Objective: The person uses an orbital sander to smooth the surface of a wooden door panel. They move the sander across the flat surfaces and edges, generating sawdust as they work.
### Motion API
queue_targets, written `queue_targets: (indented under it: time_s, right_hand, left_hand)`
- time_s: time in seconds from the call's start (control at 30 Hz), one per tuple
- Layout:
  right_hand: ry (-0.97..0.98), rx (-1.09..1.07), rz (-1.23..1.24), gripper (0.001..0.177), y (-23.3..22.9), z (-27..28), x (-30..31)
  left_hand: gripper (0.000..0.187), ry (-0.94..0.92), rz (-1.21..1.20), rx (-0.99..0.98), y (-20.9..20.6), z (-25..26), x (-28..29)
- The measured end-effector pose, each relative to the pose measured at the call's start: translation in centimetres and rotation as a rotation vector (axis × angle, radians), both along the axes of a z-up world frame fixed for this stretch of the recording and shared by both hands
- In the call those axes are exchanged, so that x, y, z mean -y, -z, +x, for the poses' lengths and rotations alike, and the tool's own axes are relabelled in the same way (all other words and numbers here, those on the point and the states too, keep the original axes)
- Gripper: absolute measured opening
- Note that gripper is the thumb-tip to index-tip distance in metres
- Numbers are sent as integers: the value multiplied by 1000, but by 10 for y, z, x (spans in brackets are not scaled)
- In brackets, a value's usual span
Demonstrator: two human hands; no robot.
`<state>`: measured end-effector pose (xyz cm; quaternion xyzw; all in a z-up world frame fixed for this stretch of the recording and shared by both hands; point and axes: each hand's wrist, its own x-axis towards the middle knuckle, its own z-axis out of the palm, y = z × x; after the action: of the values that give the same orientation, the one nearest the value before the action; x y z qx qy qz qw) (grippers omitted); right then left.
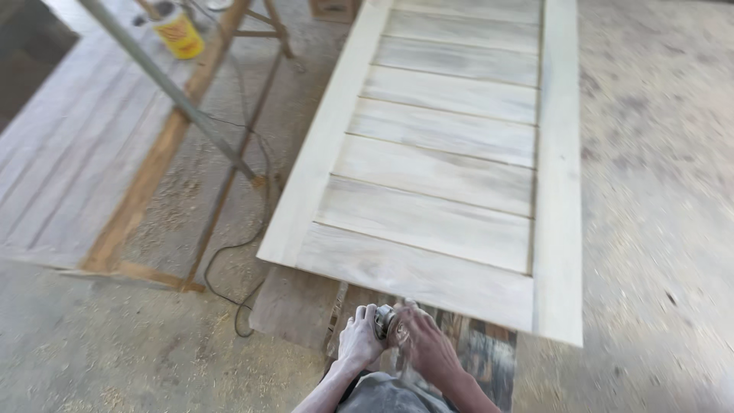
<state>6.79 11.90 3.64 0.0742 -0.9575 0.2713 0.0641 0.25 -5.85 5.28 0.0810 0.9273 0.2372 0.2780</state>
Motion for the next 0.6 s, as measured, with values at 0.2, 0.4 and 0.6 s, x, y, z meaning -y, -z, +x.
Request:
queue_targets:
  time_s: [0.2,0.4,0.6]
  right_hand:
    - [152,728,-466,32,10,-66,3]
    - [-392,-378,-47,42,20,-81,7]
    - [57,802,-562,48,15,-95,25]
  left_hand:
    - [77,-185,62,-185,-26,2,24]
    - [71,-303,99,-286,-27,-1,32]
    - [68,-309,137,-405,-20,-2,40]
